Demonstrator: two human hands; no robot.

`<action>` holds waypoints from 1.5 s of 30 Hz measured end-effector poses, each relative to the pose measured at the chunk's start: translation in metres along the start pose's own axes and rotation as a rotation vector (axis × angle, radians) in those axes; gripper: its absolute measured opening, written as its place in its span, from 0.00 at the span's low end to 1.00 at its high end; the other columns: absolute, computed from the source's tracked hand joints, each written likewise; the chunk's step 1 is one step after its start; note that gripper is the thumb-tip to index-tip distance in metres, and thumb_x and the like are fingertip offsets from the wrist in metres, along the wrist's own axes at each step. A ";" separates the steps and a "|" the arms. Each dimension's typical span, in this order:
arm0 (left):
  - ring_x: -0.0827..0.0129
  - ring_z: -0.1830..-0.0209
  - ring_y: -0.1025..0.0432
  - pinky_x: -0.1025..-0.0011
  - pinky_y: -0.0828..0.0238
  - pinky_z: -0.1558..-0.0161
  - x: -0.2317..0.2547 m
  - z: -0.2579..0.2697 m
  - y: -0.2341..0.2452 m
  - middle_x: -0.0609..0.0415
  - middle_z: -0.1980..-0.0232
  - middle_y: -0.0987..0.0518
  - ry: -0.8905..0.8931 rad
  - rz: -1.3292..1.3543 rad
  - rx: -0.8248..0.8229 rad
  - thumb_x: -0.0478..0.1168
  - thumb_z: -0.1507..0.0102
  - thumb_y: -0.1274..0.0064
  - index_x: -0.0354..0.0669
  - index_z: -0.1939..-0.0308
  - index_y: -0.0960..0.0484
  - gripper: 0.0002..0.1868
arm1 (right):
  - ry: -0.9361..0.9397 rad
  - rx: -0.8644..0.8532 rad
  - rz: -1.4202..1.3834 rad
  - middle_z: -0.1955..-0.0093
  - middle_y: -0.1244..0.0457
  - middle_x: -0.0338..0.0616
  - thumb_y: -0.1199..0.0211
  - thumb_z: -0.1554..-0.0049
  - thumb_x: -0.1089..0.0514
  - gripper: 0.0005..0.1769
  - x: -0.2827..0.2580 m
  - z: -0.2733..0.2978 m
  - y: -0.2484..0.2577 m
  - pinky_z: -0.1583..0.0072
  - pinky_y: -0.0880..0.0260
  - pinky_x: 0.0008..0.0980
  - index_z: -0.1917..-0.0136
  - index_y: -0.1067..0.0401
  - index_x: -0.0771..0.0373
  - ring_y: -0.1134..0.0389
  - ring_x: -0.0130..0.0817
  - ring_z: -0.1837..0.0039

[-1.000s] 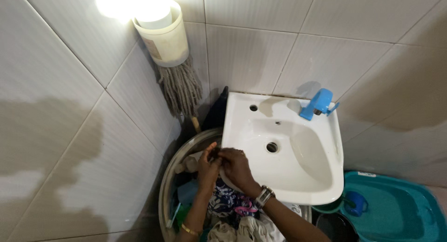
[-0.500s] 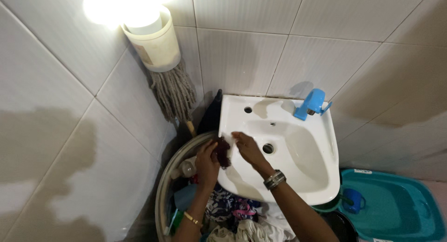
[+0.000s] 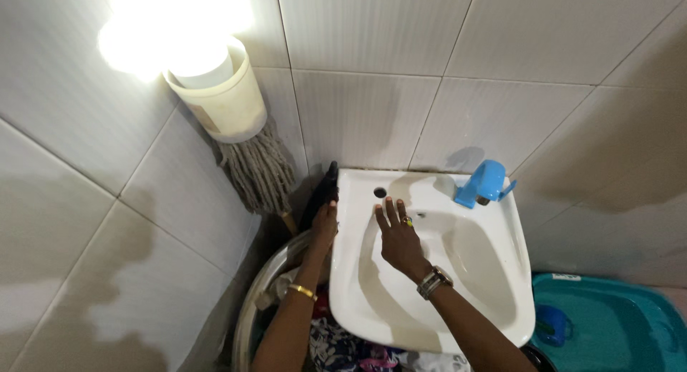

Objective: The person scrubs a white ceramic sink with a dark sponge, repeatedly wiping the basin, rim, and faucet area. The person occasionally rinses the sponge in a nearby basin and continues scrubbing different sections of the sink throughout the clip.

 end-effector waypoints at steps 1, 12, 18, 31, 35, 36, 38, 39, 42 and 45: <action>0.56 0.47 0.25 0.60 0.29 0.45 -0.005 -0.014 -0.007 0.45 0.45 0.17 0.060 0.145 -0.026 0.63 0.32 0.59 0.40 0.37 0.22 0.34 | 0.007 0.011 0.002 0.18 0.60 0.67 0.41 0.47 0.65 0.44 0.000 0.000 0.002 0.26 0.50 0.57 0.21 0.53 0.67 0.61 0.70 0.18; 0.64 0.32 0.31 0.65 0.36 0.35 0.021 0.079 0.009 0.54 0.30 0.26 0.357 0.501 -0.315 0.72 0.34 0.68 0.45 0.27 0.33 0.44 | 0.019 -0.023 0.022 0.19 0.61 0.71 0.40 0.46 0.63 0.44 0.002 -0.004 -0.003 0.24 0.52 0.58 0.21 0.55 0.69 0.61 0.74 0.19; 0.46 0.43 0.22 0.57 0.28 0.40 0.062 0.151 0.025 0.31 0.38 0.22 0.194 -0.196 -0.173 0.61 0.28 0.66 0.27 0.32 0.29 0.39 | 0.011 -0.065 0.033 0.19 0.59 0.70 0.38 0.47 0.61 0.45 0.010 -0.007 -0.017 0.25 0.51 0.57 0.21 0.53 0.68 0.60 0.74 0.20; 0.39 0.19 0.60 0.45 0.58 0.26 0.158 0.141 -0.002 0.32 0.19 0.52 -0.582 -1.008 -0.127 0.49 0.34 0.49 0.26 0.30 0.43 0.38 | 0.018 -0.068 -0.009 0.19 0.59 0.70 0.38 0.50 0.63 0.45 0.020 -0.008 -0.023 0.26 0.49 0.57 0.22 0.51 0.66 0.59 0.74 0.20; 0.44 0.19 0.56 0.47 0.60 0.24 0.165 0.098 -0.036 0.31 0.22 0.49 -0.605 -1.092 -0.134 0.56 0.35 0.50 0.27 0.28 0.41 0.42 | 0.007 -0.068 -0.036 0.18 0.59 0.66 0.41 0.50 0.67 0.45 0.022 -0.008 -0.022 0.25 0.49 0.55 0.20 0.50 0.64 0.61 0.70 0.18; 0.45 0.19 0.55 0.48 0.59 0.23 0.165 0.085 -0.045 0.30 0.22 0.48 -0.605 -1.103 -0.138 0.55 0.36 0.49 0.27 0.27 0.40 0.42 | -0.004 -0.091 -0.053 0.18 0.59 0.66 0.42 0.50 0.68 0.46 0.024 -0.007 -0.022 0.25 0.50 0.54 0.21 0.50 0.64 0.62 0.69 0.18; 0.43 0.20 0.53 0.50 0.59 0.23 0.160 0.065 -0.057 0.28 0.22 0.48 -0.622 -1.095 -0.140 0.52 0.36 0.48 0.27 0.27 0.40 0.41 | -0.020 -0.135 -0.084 0.17 0.59 0.65 0.42 0.51 0.68 0.46 0.027 -0.008 -0.019 0.24 0.51 0.53 0.21 0.50 0.64 0.62 0.67 0.17; 0.40 0.21 0.53 0.51 0.59 0.23 0.155 0.058 -0.061 0.26 0.22 0.48 -0.636 -1.079 -0.142 0.50 0.36 0.48 0.26 0.28 0.40 0.40 | 0.012 -0.127 -0.069 0.18 0.59 0.65 0.41 0.51 0.68 0.46 0.028 -0.011 -0.014 0.23 0.52 0.53 0.21 0.50 0.65 0.62 0.67 0.17; 0.41 0.22 0.49 0.55 0.53 0.24 0.128 0.039 -0.060 0.31 0.20 0.47 -0.529 -0.823 -0.298 0.44 0.37 0.49 0.30 0.27 0.39 0.37 | 0.018 -0.183 -0.116 0.18 0.59 0.63 0.36 0.51 0.64 0.47 0.021 -0.009 -0.003 0.22 0.55 0.53 0.22 0.51 0.66 0.63 0.65 0.17; 0.48 0.22 0.43 0.59 0.48 0.24 0.113 0.017 -0.042 0.39 0.22 0.39 -0.408 -0.410 -0.254 0.36 0.40 0.55 0.39 0.26 0.36 0.35 | -0.138 -0.208 -0.315 0.18 0.58 0.58 0.33 0.50 0.60 0.50 0.021 -0.024 0.017 0.23 0.53 0.50 0.21 0.54 0.66 0.60 0.61 0.18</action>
Point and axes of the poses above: each hand's wrist, its own z-axis away from the middle knuckle, its own y-axis out of the back of the hand, x = y × z, the point moved 4 cm from there along -z, towards the middle knuckle
